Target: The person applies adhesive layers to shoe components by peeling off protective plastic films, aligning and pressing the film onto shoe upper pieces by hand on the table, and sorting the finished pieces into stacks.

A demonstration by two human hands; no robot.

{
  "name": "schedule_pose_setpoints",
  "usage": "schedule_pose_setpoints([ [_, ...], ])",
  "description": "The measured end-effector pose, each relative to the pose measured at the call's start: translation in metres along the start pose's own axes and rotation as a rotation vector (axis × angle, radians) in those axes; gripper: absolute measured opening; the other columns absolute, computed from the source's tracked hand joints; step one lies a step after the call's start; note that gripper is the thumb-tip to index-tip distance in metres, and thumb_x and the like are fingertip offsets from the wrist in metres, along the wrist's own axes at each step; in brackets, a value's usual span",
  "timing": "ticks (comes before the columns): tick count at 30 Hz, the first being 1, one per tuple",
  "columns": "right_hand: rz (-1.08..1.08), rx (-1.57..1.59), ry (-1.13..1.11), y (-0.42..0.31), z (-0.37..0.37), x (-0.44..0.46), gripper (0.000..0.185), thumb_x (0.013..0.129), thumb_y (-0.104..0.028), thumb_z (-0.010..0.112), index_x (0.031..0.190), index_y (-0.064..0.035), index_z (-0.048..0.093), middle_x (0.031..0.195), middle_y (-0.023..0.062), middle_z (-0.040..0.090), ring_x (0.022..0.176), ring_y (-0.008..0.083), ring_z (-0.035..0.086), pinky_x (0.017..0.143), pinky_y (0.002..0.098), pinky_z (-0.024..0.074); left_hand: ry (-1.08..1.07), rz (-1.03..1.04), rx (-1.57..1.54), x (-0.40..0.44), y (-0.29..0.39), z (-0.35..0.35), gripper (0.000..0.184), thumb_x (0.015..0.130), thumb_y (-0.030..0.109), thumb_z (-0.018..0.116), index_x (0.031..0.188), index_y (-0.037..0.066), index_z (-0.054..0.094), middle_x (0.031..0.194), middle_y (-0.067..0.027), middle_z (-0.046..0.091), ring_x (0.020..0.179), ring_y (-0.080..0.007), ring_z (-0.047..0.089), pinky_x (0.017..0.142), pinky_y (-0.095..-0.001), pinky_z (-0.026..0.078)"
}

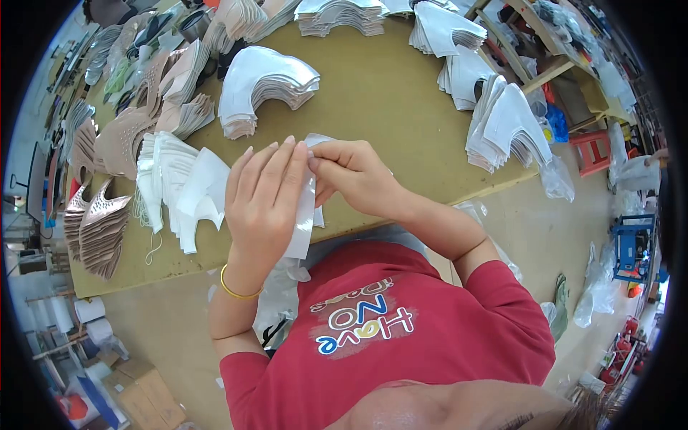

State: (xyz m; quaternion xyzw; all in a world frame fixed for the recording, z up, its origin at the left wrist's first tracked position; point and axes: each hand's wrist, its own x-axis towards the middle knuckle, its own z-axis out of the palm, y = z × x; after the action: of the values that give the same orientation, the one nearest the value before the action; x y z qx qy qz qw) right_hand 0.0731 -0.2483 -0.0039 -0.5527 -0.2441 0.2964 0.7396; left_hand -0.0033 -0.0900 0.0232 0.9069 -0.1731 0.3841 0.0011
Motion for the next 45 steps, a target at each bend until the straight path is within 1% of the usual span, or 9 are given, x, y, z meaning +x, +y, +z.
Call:
schedule_pose_setpoints([
  [11, 0.107, 0.17, -0.006, -0.007, -0.01, 0.001, 0.028, 0.1, -0.013, 0.054, 0.117, 0.0087, 0.062, 0.097, 0.0133, 0.07, 0.08, 0.0186, 0.072, 0.071, 0.0315, 0.062, -0.177, 0.023, 0.086, 0.001, 0.008, -0.011, 0.041, 0.081, 0.011, 0.067, 0.121, 0.004, 0.068, 0.13, -0.0131, 0.063, 0.117, -0.0298, 0.062, 0.098, -0.0459, 0.05],
  [16, 0.088, 0.181, -0.057, -0.014, -0.009, -0.002, 0.03, 0.099, -0.014, 0.057, 0.12, 0.0069, 0.062, 0.097, 0.0121, 0.071, 0.08, 0.0181, 0.072, 0.073, 0.0328, 0.0618, -0.071, 0.015, -0.088, 0.001, -0.003, -0.017, 0.029, 0.076, 0.011, 0.071, 0.105, 0.005, 0.071, 0.127, -0.0124, 0.064, 0.117, -0.0324, 0.061, 0.1, -0.0475, 0.049],
  [20, 0.133, 0.186, -0.067, -0.008, -0.01, 0.002, 0.032, 0.099, -0.022, 0.06, 0.104, 0.009, 0.067, 0.084, 0.0094, 0.07, 0.068, 0.0144, 0.069, 0.062, 0.0293, 0.061, -0.052, 0.083, -0.309, 0.01, -0.019, -0.029, 0.023, 0.074, 0.007, 0.076, 0.093, 0.005, 0.063, 0.12, -0.0136, 0.066, 0.115, -0.0337, 0.062, 0.1, -0.0465, 0.049],
  [28, 0.64, 0.195, -0.256, 0.036, 0.024, -0.001, 0.028, 0.1, -0.022, 0.056, 0.098, 0.0033, 0.068, 0.082, 0.0149, 0.07, 0.062, 0.0223, 0.07, 0.059, 0.0322, 0.0587, 0.155, -0.402, -0.989, 0.019, -0.056, -0.052, 0.022, 0.091, -0.003, 0.066, 0.106, 0.005, 0.052, 0.096, -0.0108, 0.063, 0.091, -0.017, 0.064, 0.073, -0.0281, 0.054],
  [31, 0.445, -0.355, -0.43, 0.061, 0.036, -0.015, 0.026, 0.097, -0.021, 0.058, 0.092, 0.0022, 0.068, 0.081, 0.0154, 0.071, 0.058, 0.0243, 0.07, 0.058, 0.0353, 0.0576, 0.247, -0.473, -0.871, 0.03, -0.058, -0.062, 0.02, 0.09, -0.002, 0.067, 0.105, 0.004, 0.055, 0.095, -0.0088, 0.062, 0.079, -0.0135, 0.064, 0.066, -0.0249, 0.054],
  [34, -0.207, -1.045, -0.526, 0.083, 0.045, -0.035, 0.027, 0.086, -0.027, 0.069, 0.085, -0.0002, 0.065, 0.077, 0.0169, 0.067, 0.072, 0.0322, 0.068, 0.063, 0.0391, 0.0538, 0.265, -0.382, -0.52, 0.028, -0.059, -0.063, 0.017, 0.089, -0.001, 0.07, 0.101, 0.004, 0.059, 0.095, -0.0076, 0.064, 0.074, -0.0137, 0.064, 0.065, -0.0252, 0.053],
  [38, -0.761, -1.032, -0.062, 0.034, 0.018, -0.043, 0.047, 0.073, -0.039, 0.083, 0.104, -0.006, 0.068, 0.091, 0.0097, 0.068, 0.07, 0.0275, 0.063, 0.062, 0.0388, 0.0503, 0.227, -0.166, -0.222, 0.022, -0.048, -0.06, 0.016, 0.084, -0.001, 0.074, 0.095, 0.003, 0.063, 0.091, -0.0075, 0.067, 0.076, -0.019, 0.066, 0.066, -0.0286, 0.053],
  [40, -0.978, -1.008, 0.281, -0.013, -0.004, -0.023, 0.054, 0.067, -0.028, 0.089, 0.11, -0.0037, 0.067, 0.095, 0.0091, 0.069, 0.091, 0.0282, 0.064, 0.08, 0.0387, 0.05, 0.2, -0.108, -0.273, 0.021, -0.041, -0.052, 0.021, 0.081, -0.001, 0.076, 0.097, 0.003, 0.063, 0.089, -0.009, 0.067, 0.076, -0.0227, 0.066, 0.065, -0.0307, 0.053],
  [45, -0.906, -1.048, 0.122, -0.028, -0.038, -0.001, 0.027, 0.072, -0.012, 0.082, 0.097, -0.0131, 0.072, 0.083, 0.0019, 0.067, 0.088, 0.0223, 0.064, 0.094, 0.0427, 0.0443, 0.217, 0.019, -0.369, 0.014, -0.014, -0.026, 0.027, 0.078, -0.003, 0.077, 0.1, 0.002, 0.063, 0.09, -0.0122, 0.068, 0.078, -0.0285, 0.067, 0.065, -0.0341, 0.053],
])
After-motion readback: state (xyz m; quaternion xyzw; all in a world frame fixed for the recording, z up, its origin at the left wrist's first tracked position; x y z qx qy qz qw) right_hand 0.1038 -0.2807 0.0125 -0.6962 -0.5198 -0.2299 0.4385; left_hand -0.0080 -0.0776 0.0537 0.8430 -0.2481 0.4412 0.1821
